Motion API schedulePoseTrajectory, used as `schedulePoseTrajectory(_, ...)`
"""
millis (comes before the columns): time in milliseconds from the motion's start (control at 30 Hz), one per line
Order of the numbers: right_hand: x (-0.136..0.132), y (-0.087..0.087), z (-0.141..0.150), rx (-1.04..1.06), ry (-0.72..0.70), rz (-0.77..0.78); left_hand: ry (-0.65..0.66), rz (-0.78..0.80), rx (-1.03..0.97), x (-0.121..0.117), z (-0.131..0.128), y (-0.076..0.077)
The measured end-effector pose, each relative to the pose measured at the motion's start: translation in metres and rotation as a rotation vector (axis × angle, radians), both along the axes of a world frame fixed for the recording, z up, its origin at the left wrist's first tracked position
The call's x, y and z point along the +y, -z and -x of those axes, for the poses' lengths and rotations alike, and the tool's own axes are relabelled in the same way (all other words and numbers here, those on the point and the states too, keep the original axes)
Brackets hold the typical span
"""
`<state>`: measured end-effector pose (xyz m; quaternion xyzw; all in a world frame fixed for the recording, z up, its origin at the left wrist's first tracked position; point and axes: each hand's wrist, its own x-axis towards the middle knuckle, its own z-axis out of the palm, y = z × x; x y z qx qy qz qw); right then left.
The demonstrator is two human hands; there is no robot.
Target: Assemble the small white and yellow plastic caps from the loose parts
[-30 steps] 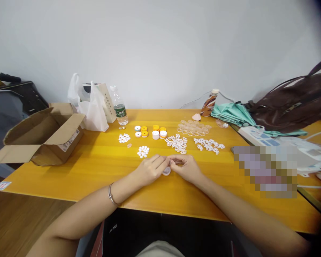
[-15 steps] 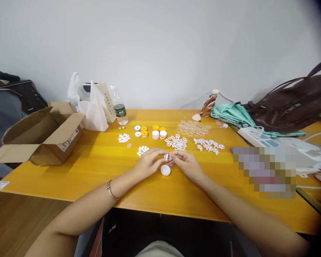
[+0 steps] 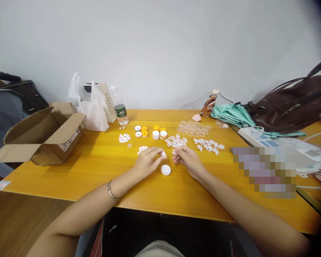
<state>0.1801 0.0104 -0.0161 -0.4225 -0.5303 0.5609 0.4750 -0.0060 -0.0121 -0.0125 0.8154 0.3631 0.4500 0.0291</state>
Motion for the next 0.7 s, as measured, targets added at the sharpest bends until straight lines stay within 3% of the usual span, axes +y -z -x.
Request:
schedulePoseTrajectory(133,0.026,0.000,-0.026,-0.181,0.233,-0.266,-0.014,0.067,-0.061,0.005,0.005,-0.001)
schedulePoseTrajectory(233,0.044,0.003,-0.043,-0.333,0.377,-0.365,0.016,0.067,-0.053,0.006,0.005,0.000)
schedulePoseTrajectory(500,0.059,0.019,-0.040,-0.508,0.309,-0.360,0.055,0.091,-0.030,0.004,0.005,-0.001)
schedulePoseTrajectory(700,0.056,0.014,-0.038,-0.523,0.318,-0.363,0.079,0.178,-0.070,0.002,0.002,-0.003)
